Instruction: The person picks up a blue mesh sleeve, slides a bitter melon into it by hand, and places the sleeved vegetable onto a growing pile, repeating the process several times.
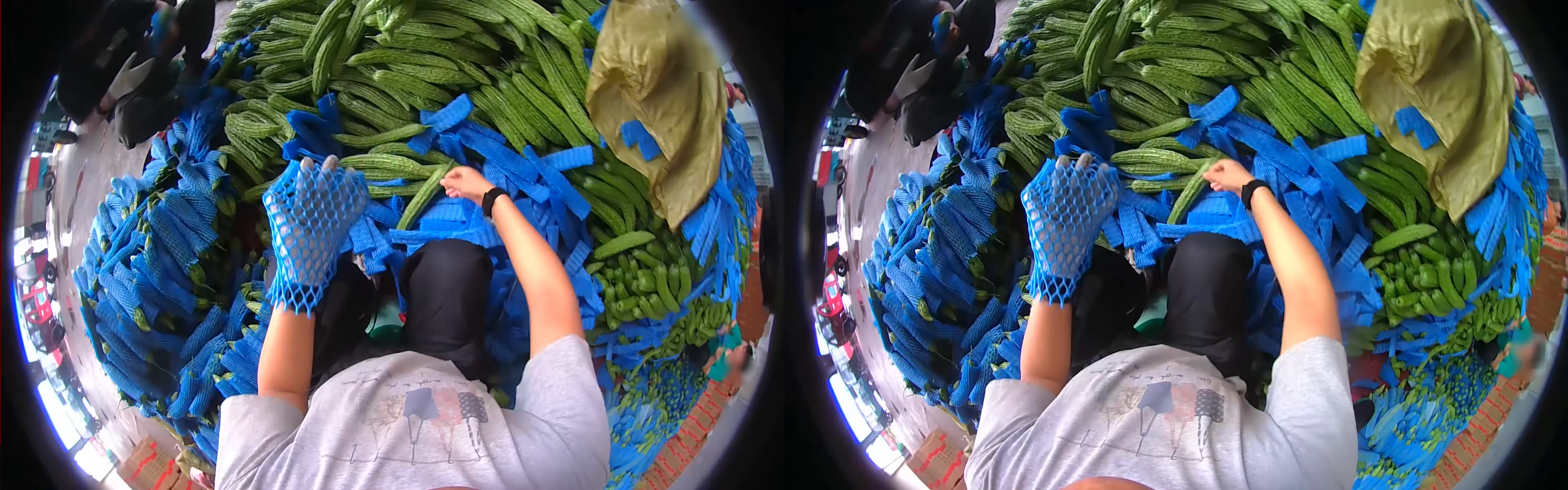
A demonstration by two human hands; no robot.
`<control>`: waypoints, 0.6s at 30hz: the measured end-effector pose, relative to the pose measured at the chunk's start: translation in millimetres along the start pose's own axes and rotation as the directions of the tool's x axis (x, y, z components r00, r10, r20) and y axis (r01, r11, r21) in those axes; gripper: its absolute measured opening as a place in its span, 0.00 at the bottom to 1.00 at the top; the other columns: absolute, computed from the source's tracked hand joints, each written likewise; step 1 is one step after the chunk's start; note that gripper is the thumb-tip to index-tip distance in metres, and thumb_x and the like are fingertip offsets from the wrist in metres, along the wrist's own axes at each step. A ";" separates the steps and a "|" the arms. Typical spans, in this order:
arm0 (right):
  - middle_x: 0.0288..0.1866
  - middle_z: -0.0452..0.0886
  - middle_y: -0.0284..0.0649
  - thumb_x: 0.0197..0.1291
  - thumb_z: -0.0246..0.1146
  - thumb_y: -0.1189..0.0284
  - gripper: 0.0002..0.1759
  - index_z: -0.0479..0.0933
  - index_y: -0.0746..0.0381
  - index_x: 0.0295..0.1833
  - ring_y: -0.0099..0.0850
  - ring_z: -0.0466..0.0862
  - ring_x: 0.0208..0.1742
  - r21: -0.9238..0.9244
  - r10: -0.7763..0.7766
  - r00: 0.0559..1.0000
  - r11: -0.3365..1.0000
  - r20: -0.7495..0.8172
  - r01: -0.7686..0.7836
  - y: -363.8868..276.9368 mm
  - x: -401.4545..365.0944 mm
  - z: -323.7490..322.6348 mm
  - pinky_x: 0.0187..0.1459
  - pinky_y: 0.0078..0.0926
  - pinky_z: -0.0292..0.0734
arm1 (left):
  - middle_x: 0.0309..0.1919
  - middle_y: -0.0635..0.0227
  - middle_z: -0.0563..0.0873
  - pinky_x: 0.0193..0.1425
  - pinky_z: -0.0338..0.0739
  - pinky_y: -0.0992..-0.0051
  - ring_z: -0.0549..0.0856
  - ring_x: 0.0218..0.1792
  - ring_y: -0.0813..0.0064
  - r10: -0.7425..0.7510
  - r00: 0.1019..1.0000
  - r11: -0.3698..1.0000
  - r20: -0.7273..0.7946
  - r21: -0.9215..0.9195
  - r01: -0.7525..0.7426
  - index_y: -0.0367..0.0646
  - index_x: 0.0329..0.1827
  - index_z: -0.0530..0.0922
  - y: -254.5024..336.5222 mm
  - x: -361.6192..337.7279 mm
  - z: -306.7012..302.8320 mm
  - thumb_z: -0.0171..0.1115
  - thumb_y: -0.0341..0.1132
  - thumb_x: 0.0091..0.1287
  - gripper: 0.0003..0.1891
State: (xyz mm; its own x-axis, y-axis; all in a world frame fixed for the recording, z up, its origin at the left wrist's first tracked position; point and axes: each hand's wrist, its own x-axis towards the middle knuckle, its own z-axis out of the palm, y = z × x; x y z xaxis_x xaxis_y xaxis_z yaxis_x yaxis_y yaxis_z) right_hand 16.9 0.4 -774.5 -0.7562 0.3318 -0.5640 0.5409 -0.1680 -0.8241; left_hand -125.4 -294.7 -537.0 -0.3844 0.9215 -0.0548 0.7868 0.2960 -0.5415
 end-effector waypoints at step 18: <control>0.40 0.83 0.39 0.66 0.61 0.62 0.13 0.74 0.60 0.47 0.29 0.86 0.38 0.399 -0.250 0.816 0.774 -0.521 0.492 -92.7 -78.0 -39.9 0.34 0.28 0.86 | 0.66 0.48 0.70 0.43 0.73 0.75 0.76 0.41 0.77 -0.105 0.957 -0.864 0.272 -0.502 0.048 0.58 0.79 0.45 13.0 -24.5 -0.8 0.57 0.43 0.71 0.38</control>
State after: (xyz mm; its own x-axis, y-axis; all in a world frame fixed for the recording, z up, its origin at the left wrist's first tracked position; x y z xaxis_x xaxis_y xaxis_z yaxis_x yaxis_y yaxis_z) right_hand 40.5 27.1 -652.0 -0.5608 0.7962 -0.2270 -0.1003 -0.3375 -0.9360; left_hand -105.3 -313.2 -542.0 -0.5817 0.7820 -0.2238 -0.4556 -0.0854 0.8861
